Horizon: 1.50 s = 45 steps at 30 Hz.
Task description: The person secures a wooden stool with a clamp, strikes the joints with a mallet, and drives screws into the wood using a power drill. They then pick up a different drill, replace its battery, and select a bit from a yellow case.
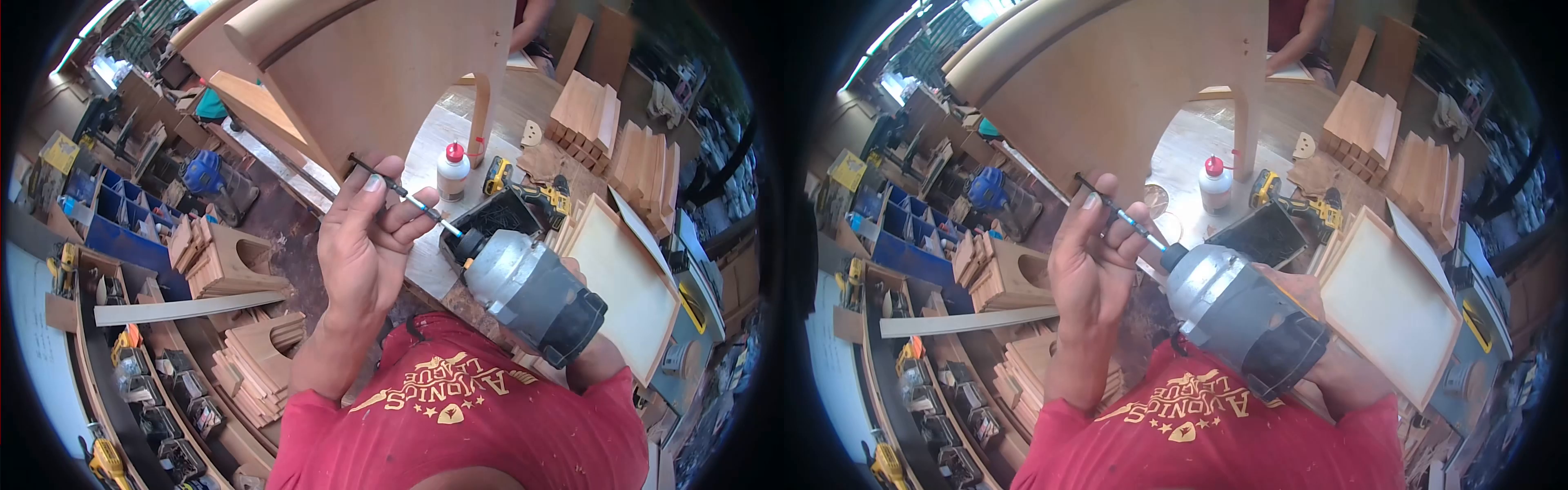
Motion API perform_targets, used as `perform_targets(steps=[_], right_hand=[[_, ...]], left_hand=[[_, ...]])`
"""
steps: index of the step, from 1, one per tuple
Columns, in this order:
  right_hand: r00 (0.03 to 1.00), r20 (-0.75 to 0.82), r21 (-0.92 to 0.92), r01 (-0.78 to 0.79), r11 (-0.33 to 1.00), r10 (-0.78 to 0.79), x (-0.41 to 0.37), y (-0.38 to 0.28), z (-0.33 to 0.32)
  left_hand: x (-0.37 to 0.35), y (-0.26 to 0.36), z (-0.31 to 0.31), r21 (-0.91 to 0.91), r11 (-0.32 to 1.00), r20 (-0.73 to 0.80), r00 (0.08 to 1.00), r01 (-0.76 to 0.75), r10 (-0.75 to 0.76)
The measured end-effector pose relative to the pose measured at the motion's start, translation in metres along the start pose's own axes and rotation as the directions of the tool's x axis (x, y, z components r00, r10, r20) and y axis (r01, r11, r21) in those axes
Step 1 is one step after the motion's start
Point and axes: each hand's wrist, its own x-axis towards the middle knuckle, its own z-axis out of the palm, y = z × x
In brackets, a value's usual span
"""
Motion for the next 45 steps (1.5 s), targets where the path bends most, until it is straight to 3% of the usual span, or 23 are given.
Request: perform_targets(steps=[4, 6, 9, 10, 12, 13, 15, 16, 17, 18, 22, 23, 25, 26, 28, 32, 45], right_hand=[[0.995, -0.014, -0.115, 0.096, 0.989, -0.099, 0.005, 0.006, -0.004], [0.998, 0.004, -0.170, 0.061, 0.984, -0.062, 0.004, 0.000, -0.006], [0.999, -0.008, -0.088, -0.050, 0.995, 0.050, -0.001, 0.004, -0.002], [0.997, 0.000, -0.085, -0.070, 0.994, 0.071, -0.002, 0.005, -0.002], [0.998, 0.034, -0.176, -0.054, 0.983, 0.061, -0.006, 0.004, -0.007], [0.997, 0.041, -0.203, -0.056, 0.978, 0.066, -0.007, 0.005, -0.008], [0.993, 0.039, -0.188, -0.098, 0.977, 0.107, -0.012, 0.005, -0.008], [0.991, 0.042, -0.180, -0.115, 0.977, 0.124, -0.013, 0.004, -0.008], [0.989, 0.043, -0.169, -0.129, 0.977, 0.138, -0.013, 0.004, -0.007], [0.988, 0.040, -0.134, -0.145, 0.980, 0.152, -0.011, 0.003, -0.006], [0.985, 0.028, -0.065, -0.170, 0.983, 0.172, -0.011, 0.001, -0.004], [0.985, 0.023, -0.063, -0.169, 0.984, 0.171, -0.011, 0.001, -0.005], [0.985, 0.017, -0.060, -0.171, 0.983, 0.172, -0.013, 0.002, -0.004], [0.984, 0.019, -0.059, -0.177, 0.982, 0.178, -0.012, 0.002, -0.003], [0.983, 0.022, -0.056, -0.180, 0.982, 0.182, -0.009, -0.001, -0.003], [0.982, 0.021, -0.024, -0.187, 0.982, 0.188, -0.006, -0.002, -0.004], [0.979, 0.015, 0.021, -0.202, 0.979, 0.202, -0.003, -0.005, -0.003]], left_hand=[[0.001, -0.002, 0.000, -0.039, 0.999, 0.033, 0.999, -0.018, 0.020], [-0.003, -0.001, -0.001, -0.029, 0.999, 0.059, 0.998, -0.024, 0.026], [-0.017, 0.007, -0.005, 0.497, 0.862, -0.011, 0.993, -0.094, 0.115], [-0.018, 0.009, -0.020, 0.662, 0.698, 0.041, 0.943, -0.274, 0.331], [-0.003, 0.038, -0.041, 0.777, 0.300, 0.251, 0.709, -0.553, 0.659], [0.011, 0.051, -0.044, 0.543, 0.492, 0.177, 0.665, -0.681, 0.726], [0.042, 0.087, -0.046, 0.605, 0.255, 0.340, 0.535, -0.754, 0.773], [0.061, 0.100, -0.046, 0.622, 0.081, 0.483, 0.463, -0.778, 0.744], [0.081, 0.110, -0.049, 0.667, -0.029, 0.551, 0.467, -0.745, 0.691], [0.100, 0.117, -0.047, 0.636, -0.075, 0.641, 0.472, -0.768, 0.604], [0.156, 0.125, -0.075, 0.679, -0.218, 0.732, 0.620, -0.701, 0.283], [0.161, 0.125, -0.078, 0.651, -0.297, 0.759, 0.600, -0.699, 0.253], [0.168, 0.112, -0.079, 0.622, -0.225, 0.763, 0.515, -0.750, 0.391], [0.167, 0.112, -0.080, 0.616, -0.290, 0.776, 0.502, -0.732, 0.382], [0.169, 0.110, -0.084, 0.612, -0.271, 0.774, 0.493, -0.743, 0.398], [0.170, 0.109, -0.088, 0.650, -0.221, 0.737, 0.532, -0.727, 0.417], [0.170, 0.101, -0.089, 0.677, -0.164, 0.680, 0.527, -0.717, 0.510]])
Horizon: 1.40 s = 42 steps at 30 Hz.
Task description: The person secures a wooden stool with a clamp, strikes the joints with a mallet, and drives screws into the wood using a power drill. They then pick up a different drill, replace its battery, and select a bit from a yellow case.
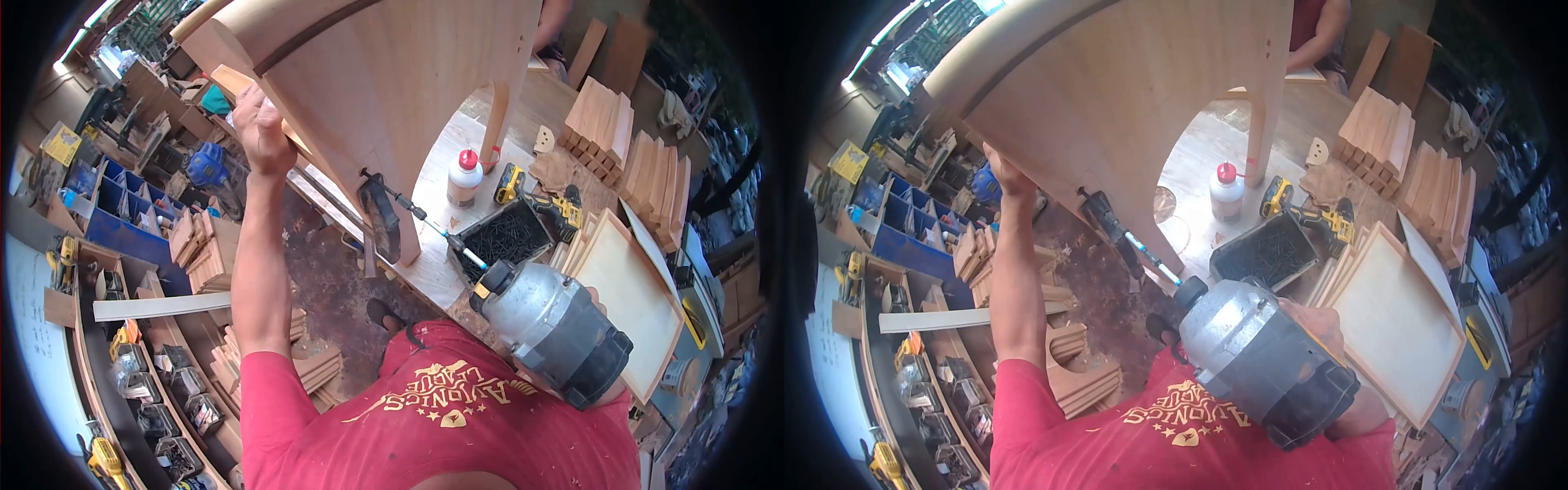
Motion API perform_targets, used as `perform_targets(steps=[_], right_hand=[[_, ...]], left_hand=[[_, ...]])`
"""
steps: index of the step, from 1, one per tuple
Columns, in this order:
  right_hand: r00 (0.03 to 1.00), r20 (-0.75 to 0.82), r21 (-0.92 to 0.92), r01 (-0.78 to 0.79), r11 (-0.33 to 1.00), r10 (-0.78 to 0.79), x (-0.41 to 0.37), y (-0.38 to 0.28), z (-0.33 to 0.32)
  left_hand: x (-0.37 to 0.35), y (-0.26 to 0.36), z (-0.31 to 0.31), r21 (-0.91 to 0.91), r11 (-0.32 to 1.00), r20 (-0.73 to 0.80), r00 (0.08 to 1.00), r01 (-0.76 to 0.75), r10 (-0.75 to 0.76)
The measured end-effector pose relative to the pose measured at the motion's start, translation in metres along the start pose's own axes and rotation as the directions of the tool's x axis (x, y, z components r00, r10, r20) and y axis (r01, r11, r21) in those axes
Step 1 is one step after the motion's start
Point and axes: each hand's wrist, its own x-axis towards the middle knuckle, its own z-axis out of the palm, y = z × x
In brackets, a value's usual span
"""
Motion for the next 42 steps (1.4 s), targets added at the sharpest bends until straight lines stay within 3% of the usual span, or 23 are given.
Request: perform_targets(steps=[5, 8, 11, 12, 14, 15, 18, 19, 22, 24, 27, 30, 32, 36, 39, 42], right_hand=[[1.000, -0.017, 0.074, -0.022, 0.997, 0.024, 0.008, -0.003, 0.007], [0.986, -0.013, 0.328, -0.153, 0.932, 0.166, 0.023, -0.008, 0.014], [0.979, 0.045, 0.431, -0.198, 0.881, 0.198, 0.044, 0.005, 0.013], [0.999, 0.026, 0.047, 0.040, 0.998, -0.042, 0.042, 0.008, 0.012], [0.989, 0.061, -0.153, 0.146, 0.977, -0.138, 0.034, 0.005, 0.014], [1.000, 0.020, 0.038, 0.004, 0.999, -0.004, 0.029, -0.001, 0.016], [0.973, 0.023, 0.219, -0.229, 0.948, 0.230, 0.016, 0.004, 0.014], [0.979, 0.031, 0.238, -0.204, 0.950, 0.202, 0.014, 0.010, 0.014], [0.998, 0.013, -0.218, 0.070, 0.973, -0.068, 0.016, 0.009, 0.009], [0.993, -0.017, -0.191, 0.108, 0.976, -0.114, 0.017, 0.012, 0.010], [0.988, -0.038, -0.279, 0.135, 0.951, -0.151, 0.011, 0.017, 0.010], [0.993, -0.027, -0.287, 0.106, 0.952, -0.118, 0.005, 0.025, 0.008], [0.988, -0.040, -0.271, 0.132, 0.953, -0.148, 0.003, 0.029, 0.009], [0.951, -0.064, -0.378, 0.257, 0.889, -0.302, 0.010, 0.017, 0.006], [0.975, -0.035, -0.377, 0.191, 0.906, -0.220, 0.009, 0.015, 0.005], [0.981, -0.023, -0.408, 0.168, 0.897, -0.194, 0.008, 0.004, 0.002]], left_hand=[[-0.003, -0.003, 0.000, -0.005, 1.000, -0.003, 1.000, 0.017, -0.017], [-0.003, 0.000, -0.002, -0.019, 1.000, 0.004, 1.000, 0.011, -0.011], [0.000, 0.003, 0.001, -0.044, 0.999, -0.033, 0.999, -0.019, 0.018], [0.002, 0.003, 0.003, -0.046, 0.999, -0.062, 0.998, -0.026, 0.023], [-0.003, -0.002, -0.002, 0.000, 1.000, -0.028, 0.999, 0.024, -0.024], [-0.003, 0.000, -0.003, 0.020, 0.999, -0.026, 0.999, 0.034, -0.034], [-0.003, -0.005, -0.004, 0.038, 0.999, -0.012, 1.000, 0.003, -0.003], [-0.004, -0.007, -0.004, 0.043, 0.999, -0.005, 1.000, -0.014, 0.014], [-0.005, -0.007, -0.006, 0.051, 0.998, 0.024, 0.999, -0.039, 0.037], [-0.005, -0.005, -0.008, 0.042, 0.999, 0.042, 0.999, -0.017, 0.015], [-0.002, -0.009, -0.019, -0.062, 0.980, -0.009, 0.981, 0.191, -0.192], [0.018, -0.013, -0.023, -0.224, 0.944, -0.194, 0.939, 0.241, -0.285], [0.041, -0.055, -0.033, -0.333, 0.902, -0.325, 0.864, 0.275, -0.384], [0.066, -0.181, -0.078, -0.264, 0.861, -0.294, 0.814, 0.435, -0.502], [0.082, -0.203, -0.085, -0.124, 0.861, -0.257, 0.822, 0.492, -0.507], [0.109, -0.185, -0.089, 0.017, 0.827, -0.288, 0.795, 0.562, -0.534]])
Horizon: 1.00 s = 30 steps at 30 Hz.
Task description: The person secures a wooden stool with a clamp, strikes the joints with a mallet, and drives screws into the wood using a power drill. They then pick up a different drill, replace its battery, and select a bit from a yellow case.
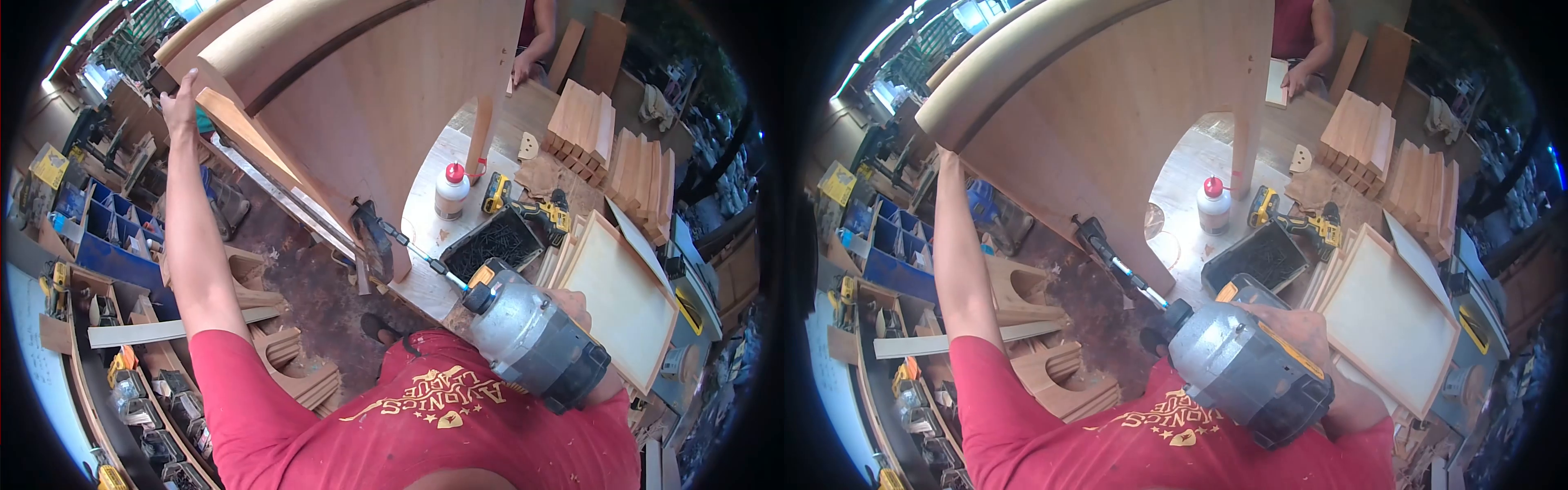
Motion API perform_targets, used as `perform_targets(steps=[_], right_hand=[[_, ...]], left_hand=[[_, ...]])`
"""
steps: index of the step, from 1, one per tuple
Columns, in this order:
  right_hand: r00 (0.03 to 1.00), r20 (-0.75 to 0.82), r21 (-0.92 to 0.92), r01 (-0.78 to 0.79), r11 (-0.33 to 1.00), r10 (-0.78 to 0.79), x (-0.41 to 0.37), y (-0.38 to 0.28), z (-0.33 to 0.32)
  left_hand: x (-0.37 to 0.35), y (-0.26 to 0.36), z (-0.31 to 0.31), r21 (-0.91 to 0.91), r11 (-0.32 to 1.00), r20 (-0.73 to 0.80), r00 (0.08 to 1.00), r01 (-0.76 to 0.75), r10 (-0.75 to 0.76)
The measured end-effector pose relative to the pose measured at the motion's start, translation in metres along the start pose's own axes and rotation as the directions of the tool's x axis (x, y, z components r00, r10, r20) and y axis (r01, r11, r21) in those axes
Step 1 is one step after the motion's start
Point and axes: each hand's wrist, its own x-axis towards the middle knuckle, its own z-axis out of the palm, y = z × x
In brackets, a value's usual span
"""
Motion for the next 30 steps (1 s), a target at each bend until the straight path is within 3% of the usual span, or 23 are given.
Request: perform_targets(steps=[1, 3, 6, 8, 9, 11, 12, 15, 17, 18, 20, 21, 24, 28, 30], right_hand=[[1.000, 0.016, -0.073, -0.023, 0.997, 0.024, -0.001, -0.006, -0.002], [0.990, 0.063, -0.072, -0.123, 0.990, 0.128, -0.002, -0.018, -0.009], [0.976, 0.031, 0.099, -0.218, 0.971, 0.216, 0.009, -0.027, -0.012], [0.981, -0.130, 0.145, -0.124, 0.982, 0.143, 0.011, -0.029, -0.005], [0.977, -0.186, 0.148, -0.079, 0.986, 0.106, 0.013, -0.030, -0.003], [0.976, -0.209, 0.105, -0.031, 0.994, 0.053, 0.017, -0.037, -0.007], [0.975, -0.208, 0.128, -0.047, 0.991, 0.073, 0.017, -0.033, -0.005], [0.964, -0.157, 0.091, -0.202, 0.975, 0.215, 0.010, -0.035, -0.005], [0.942, -0.116, -0.017, -0.318, 0.948, 0.314, 0.015, -0.054, -0.011], [0.948, -0.123, -0.017, -0.297, 0.955, 0.293, 0.012, -0.054, -0.013], [0.958, -0.144, -0.006, -0.250, 0.968, 0.247, 0.009, -0.051, -0.012], [0.961, -0.156, 0.001, -0.229, 0.973, 0.227, 0.007, -0.050, -0.011], [0.967, -0.178, 0.016, -0.182, 0.983, 0.182, 0.008, -0.049, -0.006], [0.969, -0.196, -0.003, -0.154, 0.988, 0.150, 0.009, -0.046, -0.008], [0.966, -0.211, -0.020, -0.154, 0.988, 0.147, 0.009, -0.045, -0.007]], left_hand=[[0.015, -0.009, 0.002, 0.084, 0.996, -0.045, 0.999, -0.024, 0.028], [0.033, -0.031, 0.019, -0.018, 1.000, 0.071, 0.997, 0.019, -0.017], [0.075, -0.051, 0.019, -0.165, 0.984, 0.196, 0.980, 0.062, -0.029], [0.071, -0.028, 0.001, -0.155, 0.987, 0.144, 0.987, -0.043, 0.065], [0.067, -0.028, 0.001, 0.038, 0.999, 0.027, 1.000, 0.004, -0.005], [0.050, -0.020, 0.006, 0.026, 0.997, -0.010, 0.997, 0.071, -0.071], [0.033, -0.007, 0.007, -0.003, 0.996, 0.004, 0.996, 0.091, -0.091], [0.042, -0.042, 0.028, -0.316, 0.943, 0.087, 0.993, 0.103, -0.079], [0.070, -0.072, 0.030, -0.117, 0.977, -0.097, 0.977, 0.177, -0.189], [0.067, -0.069, 0.027, -0.285, 0.950, 0.053, 0.992, 0.123, -0.113], [0.050, -0.034, 0.021, -0.270, 0.949, 0.106, 0.985, 0.160, -0.136], [0.077, -0.069, 0.022, -0.349, 0.932, 0.159, 0.986, 0.103, -0.049], [0.073, -0.072, 0.025, -0.339, 0.940, 0.050, 0.998, 0.042, -0.026], [0.054, -0.047, 0.022, -0.239, 0.956, 0.082, 0.985, 0.169, -0.154], [0.062, -0.054, 0.022, -0.237, 0.967, 0.080, 0.994, 0.097, -0.081]])
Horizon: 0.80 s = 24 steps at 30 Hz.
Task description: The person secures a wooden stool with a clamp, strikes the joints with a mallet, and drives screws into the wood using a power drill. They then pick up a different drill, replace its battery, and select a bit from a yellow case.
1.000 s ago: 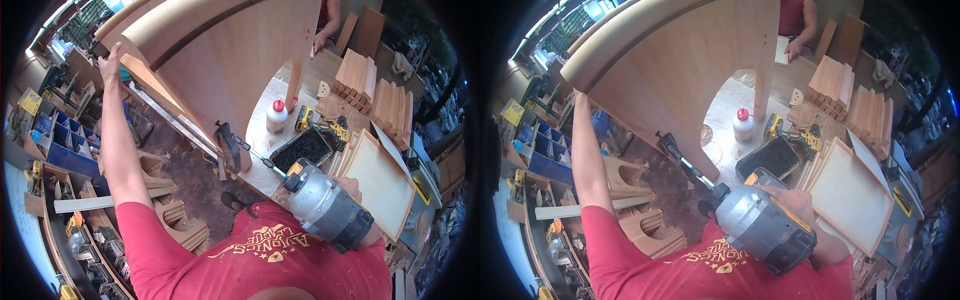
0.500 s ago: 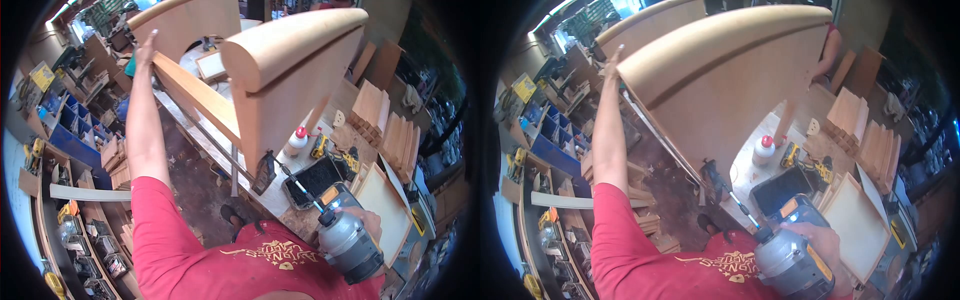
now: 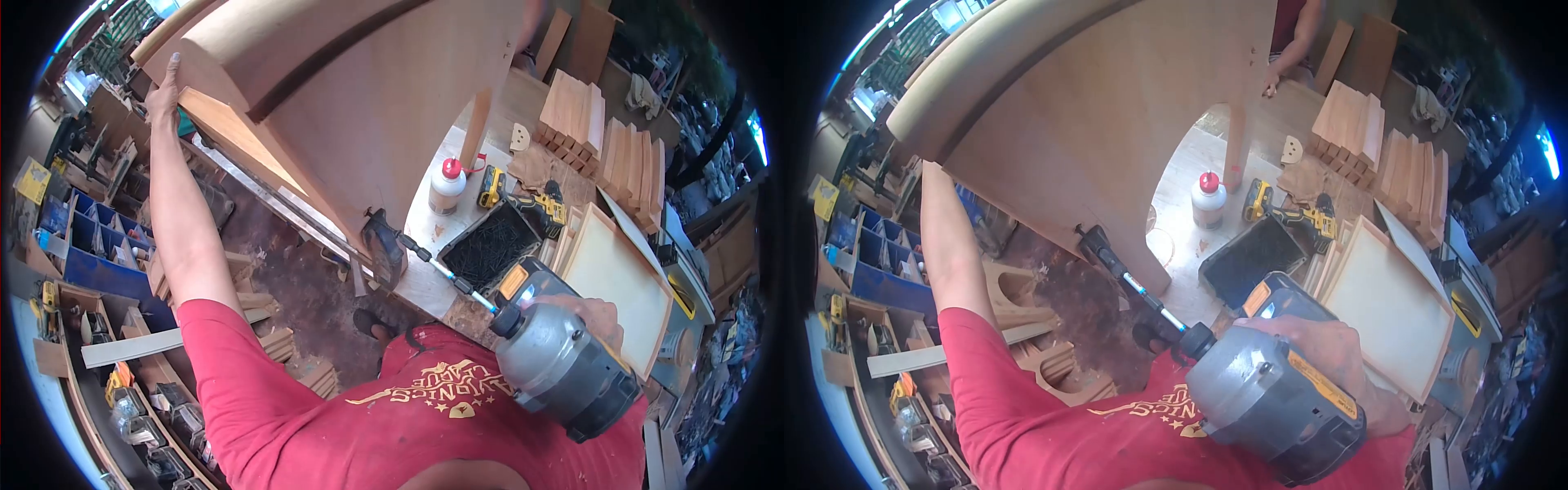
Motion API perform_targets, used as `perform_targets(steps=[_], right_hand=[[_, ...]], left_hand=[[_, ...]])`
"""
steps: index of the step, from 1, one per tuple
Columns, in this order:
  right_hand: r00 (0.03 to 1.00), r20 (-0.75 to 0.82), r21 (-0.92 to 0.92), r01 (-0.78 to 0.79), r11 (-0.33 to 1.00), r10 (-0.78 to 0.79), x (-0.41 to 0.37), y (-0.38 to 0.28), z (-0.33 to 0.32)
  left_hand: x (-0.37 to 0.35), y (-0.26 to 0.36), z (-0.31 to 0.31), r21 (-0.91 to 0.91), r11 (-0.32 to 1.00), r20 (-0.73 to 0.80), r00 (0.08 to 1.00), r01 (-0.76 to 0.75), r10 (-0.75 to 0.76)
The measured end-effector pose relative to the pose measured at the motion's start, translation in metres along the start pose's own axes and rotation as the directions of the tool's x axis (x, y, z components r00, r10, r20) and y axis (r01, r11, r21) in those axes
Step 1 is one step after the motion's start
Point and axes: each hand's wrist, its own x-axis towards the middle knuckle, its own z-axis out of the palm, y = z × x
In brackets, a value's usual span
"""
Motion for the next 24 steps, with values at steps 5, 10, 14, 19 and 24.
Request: perform_targets(steps=[5, 10, 14, 19, 24], right_hand=[[0.997, -0.010, -0.015, 0.078, 0.997, -0.078, 0.008, 0.005, 0.002], [0.950, 0.080, 0.480, -0.302, 0.824, 0.301, -0.001, 0.016, 0.011], [0.762, 0.213, 0.582, -0.602, 0.547, 0.612, 0.000, 0.011, 0.015], [0.998, -0.055, 0.036, -0.039, 0.999, 0.041, -0.015, 0.029, 0.025], [0.991, 0.052, 0.378, 0.097, 0.921, -0.126, 0.005, 0.031, 0.021]], left_hand=[[-0.008, 0.003, -0.001, 0.044, 0.999, -0.004, 1.000, -0.017, 0.017], [0.012, -0.025, -0.005, -0.052, 0.998, -0.033, 0.999, -0.031, 0.030], [0.006, -0.024, -0.006, 0.053, 0.994, -0.034, 0.995, -0.093, 0.095], [0.006, -0.022, -0.004, 0.047, 0.996, -0.065, 0.995, -0.070, 0.073], [0.009, -0.023, -0.005, 0.025, 0.999, -0.085, 0.995, -0.043, 0.045]])
